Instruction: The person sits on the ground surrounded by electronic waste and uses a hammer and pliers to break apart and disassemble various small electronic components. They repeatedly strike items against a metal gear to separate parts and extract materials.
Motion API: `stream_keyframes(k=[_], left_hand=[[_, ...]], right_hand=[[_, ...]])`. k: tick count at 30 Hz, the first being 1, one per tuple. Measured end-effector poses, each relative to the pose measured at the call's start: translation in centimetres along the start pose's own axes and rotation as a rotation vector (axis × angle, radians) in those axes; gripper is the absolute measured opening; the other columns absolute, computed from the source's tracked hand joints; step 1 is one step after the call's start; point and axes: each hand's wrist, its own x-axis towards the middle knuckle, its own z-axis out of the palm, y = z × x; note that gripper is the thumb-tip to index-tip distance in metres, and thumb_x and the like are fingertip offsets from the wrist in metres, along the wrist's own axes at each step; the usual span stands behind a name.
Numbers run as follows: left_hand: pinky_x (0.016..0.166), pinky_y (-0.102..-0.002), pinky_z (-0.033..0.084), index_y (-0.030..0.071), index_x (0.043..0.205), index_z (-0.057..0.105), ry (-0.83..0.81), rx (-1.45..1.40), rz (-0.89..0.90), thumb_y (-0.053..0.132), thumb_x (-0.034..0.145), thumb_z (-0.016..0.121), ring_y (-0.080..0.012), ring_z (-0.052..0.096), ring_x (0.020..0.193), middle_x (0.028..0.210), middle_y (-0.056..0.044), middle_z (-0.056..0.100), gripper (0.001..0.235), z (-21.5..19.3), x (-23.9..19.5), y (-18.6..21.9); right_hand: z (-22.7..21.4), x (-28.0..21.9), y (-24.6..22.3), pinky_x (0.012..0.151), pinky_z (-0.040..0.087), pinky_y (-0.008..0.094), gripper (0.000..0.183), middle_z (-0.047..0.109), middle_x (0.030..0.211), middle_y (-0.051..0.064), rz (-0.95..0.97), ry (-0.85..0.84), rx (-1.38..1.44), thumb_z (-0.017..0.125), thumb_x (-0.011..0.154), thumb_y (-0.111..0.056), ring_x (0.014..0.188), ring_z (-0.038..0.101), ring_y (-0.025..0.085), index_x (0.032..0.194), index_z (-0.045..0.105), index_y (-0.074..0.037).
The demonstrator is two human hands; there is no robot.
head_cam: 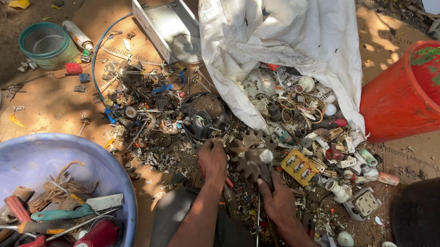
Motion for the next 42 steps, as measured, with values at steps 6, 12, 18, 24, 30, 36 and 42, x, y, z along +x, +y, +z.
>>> stream_keyframes(k=[6, 12, 18, 24, 30, 36, 42], left_hand=[[0.072, -0.034, 0.050, 0.000, 0.101, 0.074, 0.029, -0.115, 0.195, 0.020, 0.089, 0.066, -0.0164, 0.062, 0.075, 0.083, -0.006, 0.069, 0.025, 2.3, 2.5, -3.2], [0.069, -0.033, 0.048, -0.002, 0.102, 0.073, 0.032, -0.196, 0.110, 0.015, 0.091, 0.065, -0.0155, 0.060, 0.073, 0.081, -0.006, 0.067, 0.022, 2.6, 3.1, -4.4], [0.072, -0.032, 0.052, 0.000, 0.110, 0.077, -0.123, -0.033, 0.198, 0.015, 0.091, 0.067, -0.0189, 0.071, 0.080, 0.093, -0.016, 0.079, 0.026, 2.0, 2.8, -4.6], [0.070, -0.039, 0.058, 0.012, 0.118, 0.078, -0.257, 0.630, 0.616, 0.006, 0.094, 0.059, -0.0283, 0.071, 0.074, 0.103, -0.021, 0.074, 0.031, 2.9, 0.9, -4.6], [0.074, -0.047, 0.057, 0.003, 0.106, 0.073, -0.221, 0.651, 0.780, 0.003, 0.083, 0.066, -0.0374, 0.071, 0.082, 0.099, -0.025, 0.073, 0.024, 1.9, -0.1, -4.2], [0.075, -0.045, 0.057, -0.003, 0.101, 0.069, -0.266, 0.507, 0.372, 0.012, 0.087, 0.071, -0.0364, 0.075, 0.079, 0.087, -0.025, 0.074, 0.020, 1.4, -0.7, -2.8], [0.073, -0.044, 0.057, 0.001, 0.111, 0.075, -0.251, 0.411, 0.570, 0.010, 0.089, 0.066, -0.0343, 0.075, 0.075, 0.086, -0.024, 0.075, 0.025, 1.4, -1.3, -3.4]], right_hand=[[-2.0, -2.3, -0.5, 0.038, 0.058, 0.032, 0.044, 0.071, 0.076, 0.017, -0.064, 0.169, 0.513, 0.059, 0.096, -0.027, 0.050, 0.070, 0.021, 0.128, 0.055, 0.003], [-0.1, 0.2, -0.5, 0.045, 0.056, 0.034, 0.035, 0.071, 0.074, 0.019, -0.380, 0.114, 0.099, 0.057, 0.104, -0.026, 0.051, 0.070, 0.023, 0.120, 0.054, 0.005], [0.3, 0.3, 0.3, 0.054, 0.054, 0.042, 0.048, 0.072, 0.071, 0.018, 0.057, -0.067, 0.058, 0.059, 0.099, -0.039, 0.058, 0.069, 0.025, 0.131, 0.059, -0.004], [-1.6, -1.8, -0.4, 0.048, 0.057, 0.032, 0.043, 0.062, 0.074, 0.005, 0.373, -0.041, 0.521, 0.059, 0.095, -0.040, 0.061, 0.063, 0.015, 0.124, 0.062, -0.009], [-1.9, -1.9, -0.1, 0.044, 0.050, 0.031, 0.034, 0.059, 0.068, 0.005, 0.376, -0.063, 0.563, 0.062, 0.098, -0.035, 0.050, 0.056, 0.014, 0.112, 0.064, -0.004], [-1.1, -1.7, 0.6, 0.040, 0.044, 0.031, 0.029, 0.056, 0.064, 0.001, 0.346, -0.101, 0.661, 0.062, 0.098, -0.031, 0.046, 0.052, 0.013, 0.110, 0.066, -0.004], [-1.4, -1.7, 0.2, 0.040, 0.040, 0.030, 0.032, 0.055, 0.064, 0.002, 0.346, -0.131, 0.697, 0.062, 0.098, -0.032, 0.043, 0.048, 0.012, 0.117, 0.066, -0.006]])
